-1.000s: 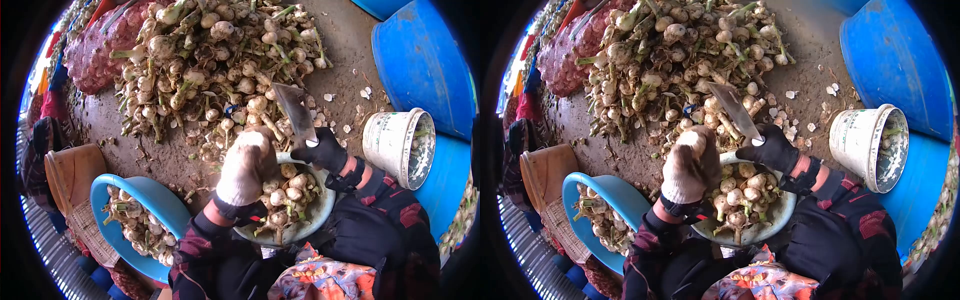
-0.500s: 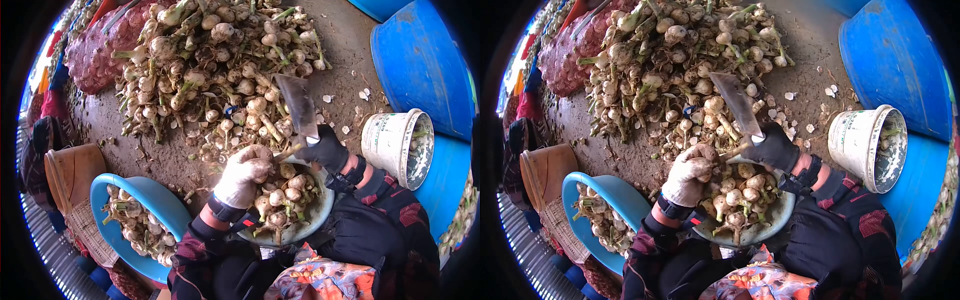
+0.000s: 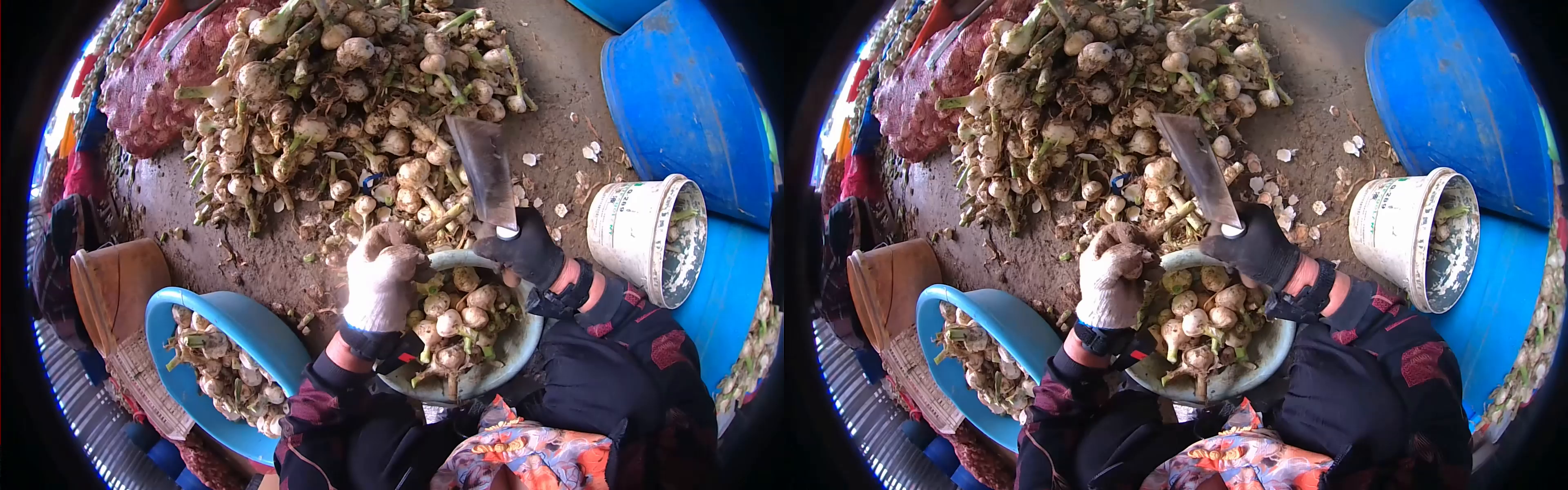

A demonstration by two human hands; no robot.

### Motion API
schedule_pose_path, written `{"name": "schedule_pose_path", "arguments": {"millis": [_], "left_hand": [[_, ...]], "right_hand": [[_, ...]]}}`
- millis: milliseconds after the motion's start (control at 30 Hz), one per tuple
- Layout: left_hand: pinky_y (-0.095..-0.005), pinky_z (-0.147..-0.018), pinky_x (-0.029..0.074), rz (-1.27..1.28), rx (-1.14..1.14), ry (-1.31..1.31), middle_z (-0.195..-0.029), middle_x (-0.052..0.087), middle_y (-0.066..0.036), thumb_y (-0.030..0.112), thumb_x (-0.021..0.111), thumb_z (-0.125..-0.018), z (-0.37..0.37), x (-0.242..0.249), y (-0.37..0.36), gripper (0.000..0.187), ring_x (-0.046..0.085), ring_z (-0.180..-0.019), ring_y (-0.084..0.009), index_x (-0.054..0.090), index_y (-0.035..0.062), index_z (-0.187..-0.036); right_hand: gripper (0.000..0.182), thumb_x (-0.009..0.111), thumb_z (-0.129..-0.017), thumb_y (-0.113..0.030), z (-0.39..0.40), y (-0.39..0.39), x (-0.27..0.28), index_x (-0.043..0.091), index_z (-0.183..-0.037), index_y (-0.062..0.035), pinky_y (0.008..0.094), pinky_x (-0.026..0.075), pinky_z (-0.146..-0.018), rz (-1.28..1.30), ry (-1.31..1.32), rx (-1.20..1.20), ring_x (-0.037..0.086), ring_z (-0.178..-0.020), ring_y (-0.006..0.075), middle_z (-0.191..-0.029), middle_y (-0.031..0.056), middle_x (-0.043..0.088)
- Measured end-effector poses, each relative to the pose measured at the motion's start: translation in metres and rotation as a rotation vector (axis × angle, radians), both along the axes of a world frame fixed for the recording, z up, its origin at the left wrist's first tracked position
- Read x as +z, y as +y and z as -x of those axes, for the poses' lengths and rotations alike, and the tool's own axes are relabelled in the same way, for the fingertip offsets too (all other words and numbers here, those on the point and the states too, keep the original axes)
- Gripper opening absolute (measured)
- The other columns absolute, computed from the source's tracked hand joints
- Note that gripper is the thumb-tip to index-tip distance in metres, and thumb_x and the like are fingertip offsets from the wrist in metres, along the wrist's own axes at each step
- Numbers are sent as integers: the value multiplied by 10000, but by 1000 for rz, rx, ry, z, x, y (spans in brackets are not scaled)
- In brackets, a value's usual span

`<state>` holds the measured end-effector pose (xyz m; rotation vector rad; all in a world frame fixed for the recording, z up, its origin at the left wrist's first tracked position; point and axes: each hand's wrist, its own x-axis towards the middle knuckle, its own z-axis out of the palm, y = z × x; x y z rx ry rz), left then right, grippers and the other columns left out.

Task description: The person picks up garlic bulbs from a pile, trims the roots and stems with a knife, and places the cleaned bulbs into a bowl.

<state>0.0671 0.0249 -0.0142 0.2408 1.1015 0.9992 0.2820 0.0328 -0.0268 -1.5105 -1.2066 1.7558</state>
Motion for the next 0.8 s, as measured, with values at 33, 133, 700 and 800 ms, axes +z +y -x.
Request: {"name": "schedule_pose_path", "arguments": {"millis": [33,133,700,800], "left_hand": [[-278,-530,489,-2,-4,-3,-692,534,-58,0,564,-736,-3,1,0,91,539,-588,-159,486,46,-752],[-291,-545,504,-124,33,-87,-799,578,-110,-25,572,-737,-5,11,2,109,563,-630,-178,497,32,-792],[-372,-804,507,-84,-1175,1419,-958,673,-180,518,719,-665,-25,-90,116,736,652,-919,-306,549,-15,-1143],[-374,-808,508,-25,-1120,1375,-983,675,-174,467,746,-634,-25,-90,118,660,650,-937,-311,600,11,-1088]], "right_hand": [[153,737,-744,-132,4,1,2,628,-776,-29,244,455,-557,-79,46,-22,574,-611,83,-666,20,613],[320,764,-686,-248,22,-4,-17,648,-827,15,329,495,-603,-59,-381,297,638,-637,226,-682,129,647],[123,725,-714,-46,-20,0,-21,619,-751,3,249,439,-434,170,-114,-44,555,-482,106,-625,38,603],[118,727,-712,-51,-24,-2,-35,625,-740,1,254,449,-458,78,-169,-15,567,-503,110,-632,43,608]]}}
